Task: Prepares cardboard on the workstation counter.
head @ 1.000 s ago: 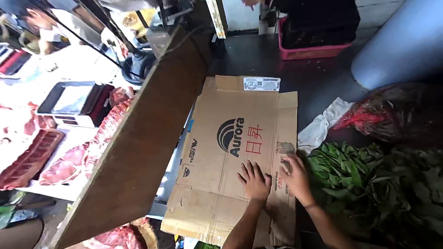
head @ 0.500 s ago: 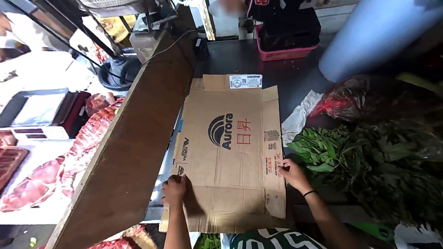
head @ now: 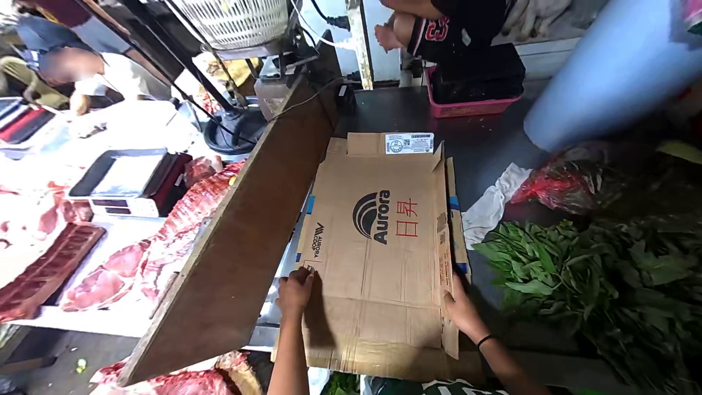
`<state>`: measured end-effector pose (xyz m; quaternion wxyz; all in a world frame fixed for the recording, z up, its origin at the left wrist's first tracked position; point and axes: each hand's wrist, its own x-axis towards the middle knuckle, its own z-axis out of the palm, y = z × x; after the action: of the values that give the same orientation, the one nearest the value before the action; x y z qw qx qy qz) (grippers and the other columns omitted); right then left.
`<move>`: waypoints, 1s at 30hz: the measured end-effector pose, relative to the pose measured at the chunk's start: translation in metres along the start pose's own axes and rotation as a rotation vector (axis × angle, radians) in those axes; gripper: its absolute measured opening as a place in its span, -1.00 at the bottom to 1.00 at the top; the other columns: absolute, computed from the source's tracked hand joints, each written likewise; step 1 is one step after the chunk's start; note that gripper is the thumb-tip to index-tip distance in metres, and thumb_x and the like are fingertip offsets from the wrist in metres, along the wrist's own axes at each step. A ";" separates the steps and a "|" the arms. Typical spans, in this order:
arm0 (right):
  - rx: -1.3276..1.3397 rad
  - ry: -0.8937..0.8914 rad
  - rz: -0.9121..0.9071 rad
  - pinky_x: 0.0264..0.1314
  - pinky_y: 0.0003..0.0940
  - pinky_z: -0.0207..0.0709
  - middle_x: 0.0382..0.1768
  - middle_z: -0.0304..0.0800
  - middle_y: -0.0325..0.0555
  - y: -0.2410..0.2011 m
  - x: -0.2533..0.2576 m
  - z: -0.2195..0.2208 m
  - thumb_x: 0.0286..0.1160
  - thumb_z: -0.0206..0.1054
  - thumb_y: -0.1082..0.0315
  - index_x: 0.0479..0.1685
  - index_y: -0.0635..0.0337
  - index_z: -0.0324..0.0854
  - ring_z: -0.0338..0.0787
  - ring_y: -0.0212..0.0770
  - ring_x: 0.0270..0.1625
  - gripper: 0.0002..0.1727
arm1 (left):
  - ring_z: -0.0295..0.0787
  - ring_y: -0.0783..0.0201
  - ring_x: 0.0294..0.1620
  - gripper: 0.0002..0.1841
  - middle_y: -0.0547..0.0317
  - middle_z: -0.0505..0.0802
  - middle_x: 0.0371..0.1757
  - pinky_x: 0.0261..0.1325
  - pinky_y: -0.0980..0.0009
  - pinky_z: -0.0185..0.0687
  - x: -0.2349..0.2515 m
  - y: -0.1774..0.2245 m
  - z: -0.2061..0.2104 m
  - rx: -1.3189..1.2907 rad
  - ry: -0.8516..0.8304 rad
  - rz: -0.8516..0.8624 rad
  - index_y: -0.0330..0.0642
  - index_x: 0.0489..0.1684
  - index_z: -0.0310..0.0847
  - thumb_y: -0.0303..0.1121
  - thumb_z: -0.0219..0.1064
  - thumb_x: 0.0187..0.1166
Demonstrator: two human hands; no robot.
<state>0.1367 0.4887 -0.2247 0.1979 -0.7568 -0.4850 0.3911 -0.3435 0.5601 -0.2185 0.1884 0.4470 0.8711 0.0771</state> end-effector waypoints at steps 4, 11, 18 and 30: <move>-0.013 0.001 -0.001 0.50 0.21 0.56 0.45 0.66 0.23 0.002 0.002 0.000 0.62 0.24 0.33 0.94 0.01 -0.10 0.72 0.17 0.45 -0.13 | 0.38 -0.44 0.61 -0.15 -0.33 0.53 0.59 0.39 -0.61 0.30 -0.001 0.018 0.001 -0.006 -0.033 0.005 0.00 0.56 0.57 0.31 0.49 0.27; -0.049 0.011 -0.090 0.54 0.26 0.51 0.53 0.56 0.32 0.011 0.005 -0.008 0.61 0.28 0.32 0.93 0.12 -0.10 0.66 0.22 0.51 -0.11 | 0.32 -0.50 0.64 -0.12 -0.46 0.44 0.64 0.44 -0.57 0.29 0.002 0.062 -0.018 -0.051 -0.118 -0.115 -0.11 0.64 0.46 0.26 0.48 0.37; 0.115 0.073 -0.201 0.83 -0.02 0.23 0.78 0.28 0.14 0.024 0.010 -0.016 0.63 0.16 0.46 0.86 0.24 0.09 0.32 -0.03 0.80 -0.26 | 0.87 -0.02 0.04 -0.56 -0.10 0.89 -0.02 0.24 -0.21 0.72 0.020 0.064 -0.043 -0.374 -0.234 0.159 -0.16 0.25 0.71 -0.05 0.42 0.57; 0.174 0.155 -0.304 0.79 -0.08 0.30 0.71 0.43 0.03 -0.078 0.078 -0.039 0.66 0.15 0.39 0.80 0.18 0.27 0.43 -0.14 0.74 -0.35 | 0.86 0.10 -0.04 -0.64 0.05 0.88 -0.10 0.20 -0.10 0.74 0.031 0.172 -0.091 -0.294 -0.055 0.401 -0.13 0.15 0.75 -0.06 0.24 0.73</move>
<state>0.1395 0.5961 -0.1795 0.3563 -0.6825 -0.5415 0.3377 -0.2667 0.6895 -0.0906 0.2558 0.5805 0.7391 0.2268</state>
